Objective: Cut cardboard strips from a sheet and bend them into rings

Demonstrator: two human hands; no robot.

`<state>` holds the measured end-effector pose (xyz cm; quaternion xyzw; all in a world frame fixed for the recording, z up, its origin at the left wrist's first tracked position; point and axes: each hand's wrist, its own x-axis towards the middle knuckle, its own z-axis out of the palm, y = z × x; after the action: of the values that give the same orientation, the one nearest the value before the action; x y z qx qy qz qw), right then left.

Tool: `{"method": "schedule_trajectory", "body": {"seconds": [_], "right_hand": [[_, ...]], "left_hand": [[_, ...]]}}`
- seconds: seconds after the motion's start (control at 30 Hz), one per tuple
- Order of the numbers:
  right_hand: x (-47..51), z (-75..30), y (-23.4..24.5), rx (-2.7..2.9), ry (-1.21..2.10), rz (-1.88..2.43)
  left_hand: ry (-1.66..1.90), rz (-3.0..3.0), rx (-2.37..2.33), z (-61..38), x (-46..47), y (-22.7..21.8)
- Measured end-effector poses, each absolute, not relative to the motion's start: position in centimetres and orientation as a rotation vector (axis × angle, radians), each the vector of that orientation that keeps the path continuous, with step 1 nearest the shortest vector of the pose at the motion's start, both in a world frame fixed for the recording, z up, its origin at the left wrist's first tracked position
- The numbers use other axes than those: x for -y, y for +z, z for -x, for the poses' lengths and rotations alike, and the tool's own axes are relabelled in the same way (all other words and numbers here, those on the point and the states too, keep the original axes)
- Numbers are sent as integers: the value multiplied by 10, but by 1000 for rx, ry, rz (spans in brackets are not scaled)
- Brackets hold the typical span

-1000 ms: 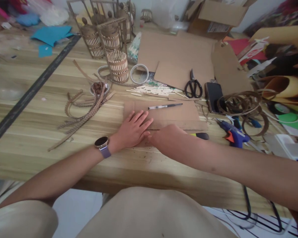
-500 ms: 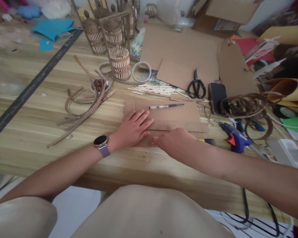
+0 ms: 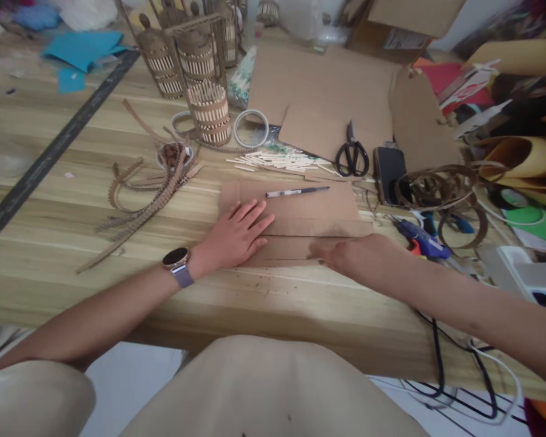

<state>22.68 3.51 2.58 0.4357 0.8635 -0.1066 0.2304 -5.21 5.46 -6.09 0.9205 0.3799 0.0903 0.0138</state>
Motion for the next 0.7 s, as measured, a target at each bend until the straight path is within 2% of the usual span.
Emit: {"method": "schedule_trajectory", "body": {"seconds": [0.2, 0.4, 0.7], "right_hand": [[-39, -258, 32, -2404, -324, -1158], [-28, -197, 19, -2499, -436, -1105], [-34, -153, 21, -2427, -328, -1017]], "left_hand": [[284, -2840, -1206, 40, -52, -61], [286, -2799, -1120, 34, -61, -60], [296, -2905, -1043, 43, -64, -62]]}}
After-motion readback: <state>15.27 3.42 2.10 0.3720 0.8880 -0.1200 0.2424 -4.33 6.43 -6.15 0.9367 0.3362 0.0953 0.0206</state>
